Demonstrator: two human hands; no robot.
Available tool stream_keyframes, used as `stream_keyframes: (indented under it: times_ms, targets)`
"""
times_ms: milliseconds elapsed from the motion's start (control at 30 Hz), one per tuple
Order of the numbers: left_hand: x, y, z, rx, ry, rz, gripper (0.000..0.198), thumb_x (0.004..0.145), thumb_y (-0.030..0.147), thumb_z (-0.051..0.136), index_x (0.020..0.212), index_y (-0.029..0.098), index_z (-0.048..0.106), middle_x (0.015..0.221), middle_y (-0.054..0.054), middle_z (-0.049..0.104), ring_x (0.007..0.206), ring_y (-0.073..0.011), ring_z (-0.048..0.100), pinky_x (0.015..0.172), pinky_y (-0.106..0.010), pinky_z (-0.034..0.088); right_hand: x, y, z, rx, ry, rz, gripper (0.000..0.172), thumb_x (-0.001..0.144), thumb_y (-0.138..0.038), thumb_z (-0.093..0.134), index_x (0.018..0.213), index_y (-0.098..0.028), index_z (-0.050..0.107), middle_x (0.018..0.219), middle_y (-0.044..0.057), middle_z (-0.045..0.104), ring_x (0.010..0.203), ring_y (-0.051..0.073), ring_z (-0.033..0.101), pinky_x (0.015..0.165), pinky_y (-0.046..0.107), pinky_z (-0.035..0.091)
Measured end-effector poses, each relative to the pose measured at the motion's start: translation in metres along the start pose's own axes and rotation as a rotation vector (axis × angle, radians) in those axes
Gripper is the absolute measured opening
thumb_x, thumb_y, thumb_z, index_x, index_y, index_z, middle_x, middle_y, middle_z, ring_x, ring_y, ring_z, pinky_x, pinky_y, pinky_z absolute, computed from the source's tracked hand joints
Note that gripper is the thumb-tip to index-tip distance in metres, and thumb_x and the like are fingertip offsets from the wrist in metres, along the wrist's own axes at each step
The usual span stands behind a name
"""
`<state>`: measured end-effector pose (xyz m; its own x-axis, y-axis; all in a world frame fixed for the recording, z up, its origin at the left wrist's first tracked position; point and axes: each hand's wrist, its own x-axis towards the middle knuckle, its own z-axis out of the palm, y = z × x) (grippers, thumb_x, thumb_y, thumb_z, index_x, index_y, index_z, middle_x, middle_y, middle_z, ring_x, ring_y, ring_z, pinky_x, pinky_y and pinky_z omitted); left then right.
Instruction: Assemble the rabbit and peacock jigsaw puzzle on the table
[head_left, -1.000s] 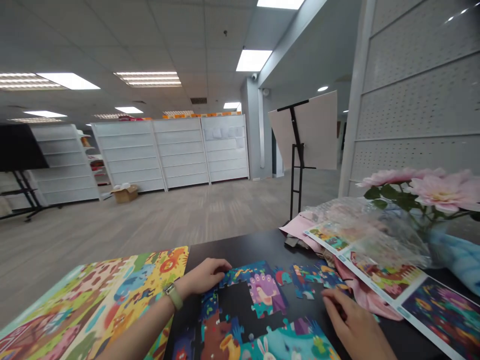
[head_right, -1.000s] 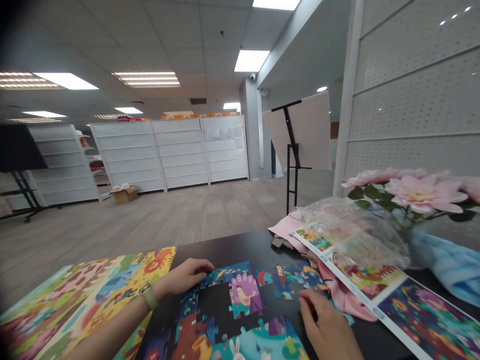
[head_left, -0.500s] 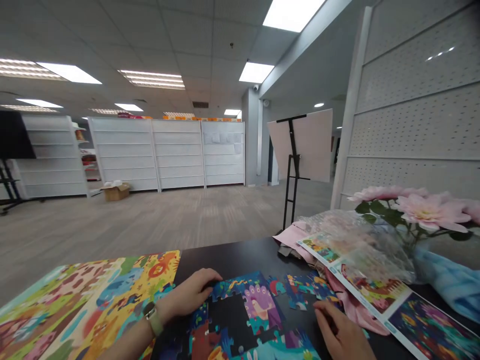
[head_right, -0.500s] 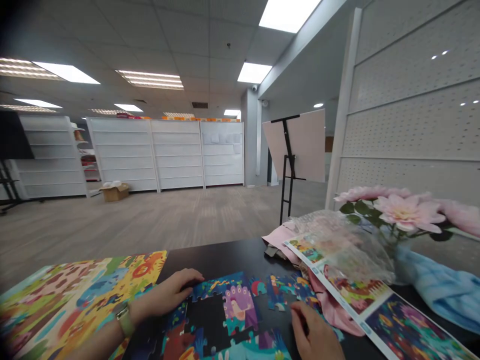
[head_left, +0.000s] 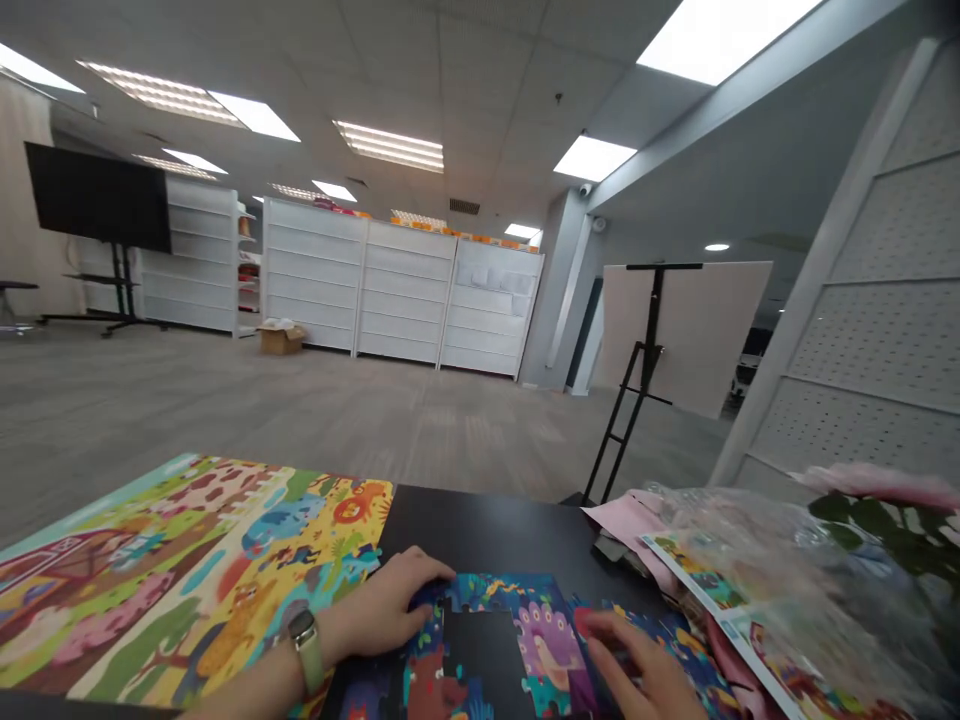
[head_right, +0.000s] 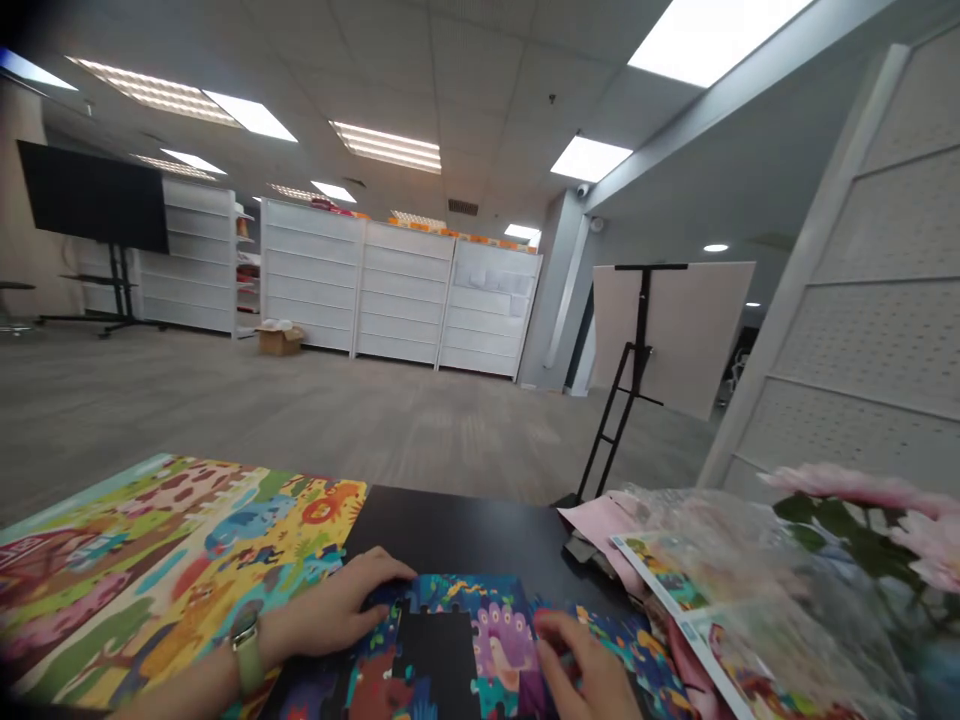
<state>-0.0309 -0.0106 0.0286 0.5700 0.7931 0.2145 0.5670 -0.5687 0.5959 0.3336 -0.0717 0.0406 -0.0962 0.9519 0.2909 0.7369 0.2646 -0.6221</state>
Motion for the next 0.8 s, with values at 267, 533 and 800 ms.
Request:
stream_keyframes:
  times_ms: [267, 533, 800]
  targets:
    - [-0.001, 0.003, 0.000, -0.045, -0.001, 0.019, 0.052, 0.082, 0.011, 0.060, 0.132, 0.028, 0.059, 0.126, -0.005, 0.065, 0.120, -0.0239, 0.056, 0.109, -0.039, 0.042, 0.058, -0.071, 0.061, -0.087, -0.394, -0.174, 0.052, 0.072, -0.019, 0.064, 0.124, -0.021, 0.067, 0.144, 0.011, 0.058, 0.139, 0.029, 0.047, 0.118, 0.044, 0.033]
    - [-0.004, 0.000, 0.003, -0.065, 0.008, 0.024, 0.057, 0.085, 0.013, 0.060, 0.138, 0.031, 0.054, 0.134, -0.003, 0.063, 0.123, -0.0257, 0.054, 0.111, -0.042, 0.039, 0.084, -0.073, 0.093, -0.093, -0.431, -0.242, 0.050, 0.074, -0.019, 0.065, 0.124, -0.021, 0.066, 0.131, 0.009, 0.066, 0.127, 0.026, 0.056, 0.112, 0.038, 0.038]
    - [-0.002, -0.004, 0.007, -0.005, 0.010, -0.002, 0.053, 0.085, 0.016, 0.058, 0.136, 0.030, 0.055, 0.131, -0.005, 0.063, 0.122, -0.0290, 0.054, 0.112, -0.049, 0.037, 0.082, -0.081, 0.094, -0.114, -0.377, -0.302, 0.032, 0.073, -0.014, 0.061, 0.104, -0.021, 0.068, 0.106, 0.005, 0.069, 0.106, 0.023, 0.061, 0.099, 0.035, 0.044]
